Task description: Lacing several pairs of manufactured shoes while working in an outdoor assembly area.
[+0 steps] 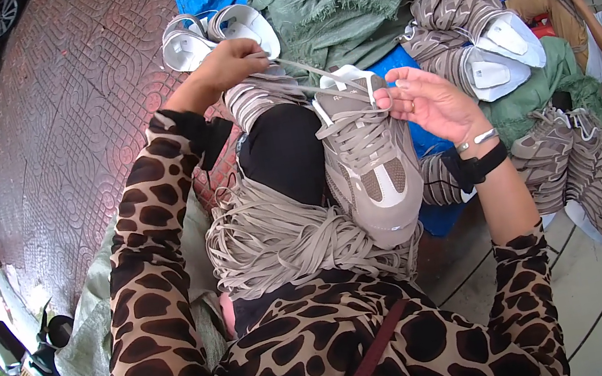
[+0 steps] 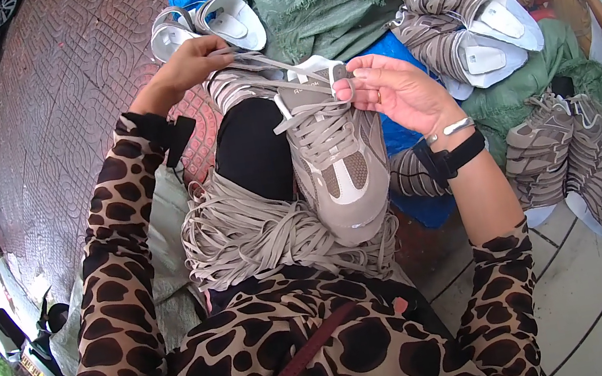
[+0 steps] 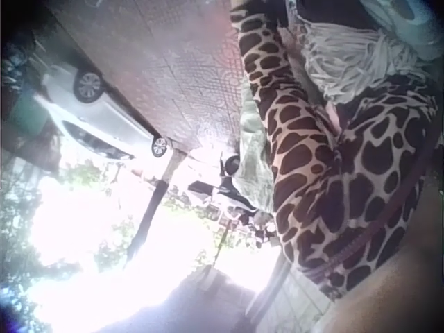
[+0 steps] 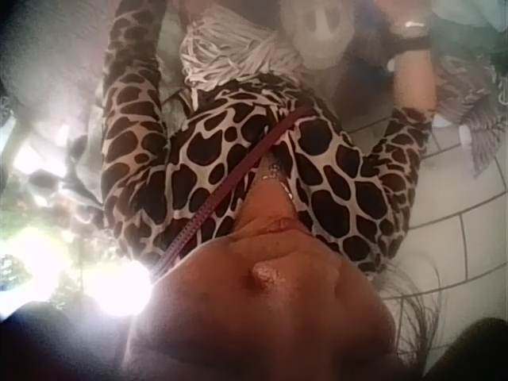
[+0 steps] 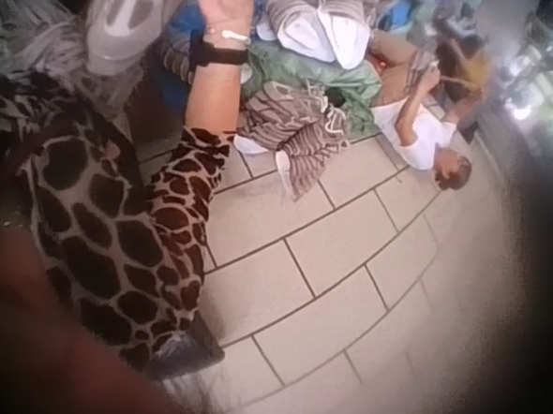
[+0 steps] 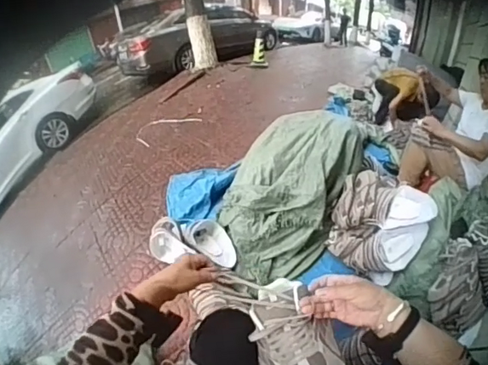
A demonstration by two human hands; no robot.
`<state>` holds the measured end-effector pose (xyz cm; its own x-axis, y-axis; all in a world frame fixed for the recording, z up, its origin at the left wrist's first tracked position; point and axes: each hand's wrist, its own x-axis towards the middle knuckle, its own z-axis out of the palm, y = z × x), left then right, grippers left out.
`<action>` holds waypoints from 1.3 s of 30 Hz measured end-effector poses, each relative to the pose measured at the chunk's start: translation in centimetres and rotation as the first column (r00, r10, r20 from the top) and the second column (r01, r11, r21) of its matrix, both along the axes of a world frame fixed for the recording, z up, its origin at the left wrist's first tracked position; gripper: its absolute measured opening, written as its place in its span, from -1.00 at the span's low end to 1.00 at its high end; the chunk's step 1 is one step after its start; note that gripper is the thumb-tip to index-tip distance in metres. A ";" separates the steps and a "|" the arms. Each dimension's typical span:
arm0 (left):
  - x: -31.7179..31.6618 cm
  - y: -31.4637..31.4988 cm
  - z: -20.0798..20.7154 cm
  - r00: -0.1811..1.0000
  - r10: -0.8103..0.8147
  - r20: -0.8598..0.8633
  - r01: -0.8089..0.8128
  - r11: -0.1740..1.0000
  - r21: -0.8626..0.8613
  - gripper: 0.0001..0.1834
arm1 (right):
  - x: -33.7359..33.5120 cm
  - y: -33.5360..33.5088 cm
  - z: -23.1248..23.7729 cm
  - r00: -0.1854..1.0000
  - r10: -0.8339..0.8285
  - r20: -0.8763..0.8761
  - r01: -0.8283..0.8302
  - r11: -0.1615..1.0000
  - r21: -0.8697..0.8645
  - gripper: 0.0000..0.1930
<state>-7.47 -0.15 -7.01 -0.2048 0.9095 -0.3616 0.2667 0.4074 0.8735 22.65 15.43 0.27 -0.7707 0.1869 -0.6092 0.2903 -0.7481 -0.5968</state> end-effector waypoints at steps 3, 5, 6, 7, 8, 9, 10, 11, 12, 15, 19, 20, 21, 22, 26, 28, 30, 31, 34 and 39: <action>1.7 -0.9 1.2 0.966 0.130 0.223 -0.114 0.990 -0.082 -0.88 | 0.4 0.6 -0.9 0.999 0.047 0.023 -0.048 0.998 0.038 -0.79; 2.8 -1.2 2.6 0.937 0.196 0.290 -0.167 0.978 -0.122 -0.88 | 0.7 1.3 -2.0 0.993 0.106 0.044 -0.109 0.992 0.067 -0.82; 3.1 -1.3 2.9 0.889 0.258 0.378 -0.234 0.966 -0.110 -0.86 | 0.9 1.8 -2.5 0.993 0.121 0.012 -0.122 0.992 0.042 -0.85; 3.2 -1.7 3.3 0.828 0.322 0.459 -0.307 0.945 -0.108 -0.85 | 0.2 1.5 -2.2 0.989 0.143 -0.025 -0.143 0.990 0.013 -0.87; 3.4 -2.1 3.7 0.795 0.348 0.497 -0.366 0.928 -0.063 -0.82 | -0.2 1.2 -1.7 0.988 0.146 0.057 -0.150 0.985 0.084 -0.90; 3.4 -2.6 3.8 0.791 0.355 0.497 -0.376 0.925 -0.063 -0.82 | -0.5 0.8 -1.1 0.986 0.155 0.057 -0.160 0.984 0.084 -0.90; 3.4 -3.1 3.9 0.652 0.420 0.631 -0.512 0.858 -0.043 -0.82 | -1.1 0.1 0.0 0.977 0.135 0.165 -0.176 0.948 0.265 -0.91; 3.2 -3.6 3.9 0.489 0.448 0.749 -0.636 0.770 -0.046 -0.81 | -1.6 -0.3 0.6 0.960 0.093 0.265 -0.205 0.878 0.434 -0.91; 2.5 -4.5 3.8 0.462 0.399 0.792 -0.643 0.766 -0.011 -0.78 | -1.4 0.2 -0.8 0.970 0.111 0.215 -0.234 0.662 0.712 -0.93; 2.6 -5.8 5.4 0.336 0.481 0.810 -0.767 0.639 -0.061 -0.78 | -3.1 -2.1 1.0 0.990 0.123 0.064 -0.067 0.021 0.997 -0.91; 2.2 -7.5 5.3 0.190 0.469 0.862 -0.864 0.497 -0.080 -0.76 | -5.4 -5.0 0.9 0.957 0.273 0.095 -0.130 0.115 0.985 -0.87; 2.4 -7.5 5.3 0.163 0.473 0.866 -0.882 0.463 -0.087 -0.76 | -5.5 -5.3 0.7 0.955 0.280 0.095 -0.131 0.113 0.985 -0.87; 2.6 -7.4 5.2 0.159 0.473 0.867 -0.885 0.457 -0.087 -0.76 | -5.6 -5.4 0.4 0.948 0.301 0.106 -0.132 0.067 0.989 -0.87; 2.7 -7.6 5.2 0.165 0.494 0.853 -0.899 0.431 -0.075 -0.76 | -5.8 -5.8 0.3 0.938 0.325 0.117 -0.132 0.024 0.991 -0.87; 3.7 -7.1 4.6 0.321 0.664 0.675 -0.891 0.453 -0.022 -0.78 | -4.7 -6.4 1.5 0.903 0.420 0.095 -0.158 0.118 0.980 -0.88; 5.0 -6.3 4.5 0.585 0.691 0.424 -0.779 0.624 0.058 -0.82 | -3.5 -6.6 2.0 0.898 0.422 0.127 -0.225 0.189 0.956 -0.89; 7.6 -5.2 3.9 0.827 0.546 0.138 -0.559 0.825 0.082 -0.84 | -2.5 -6.5 1.4 0.909 0.399 0.120 -0.257 0.311 0.915 -0.91; 8.4 -5.1 3.1 0.902 0.391 -0.181 -0.342 0.905 0.253 -0.80 | -2.1 -6.3 1.3 0.908 0.401 0.123 -0.260 0.308 0.915 -0.91; 11.1 -4.6 4.3 0.880 0.075 -0.469 -0.017 0.992 0.127 -0.81 | -1.6 -6.2 0.8 0.918 0.396 0.013 -0.161 0.341 0.926 -0.91; 13.1 -3.5 4.8 0.797 -0.107 -0.595 0.124 0.992 -0.013 -0.85 | -1.8 -6.5 0.9 0.924 0.376 0.065 -0.210 0.360 0.909 -0.91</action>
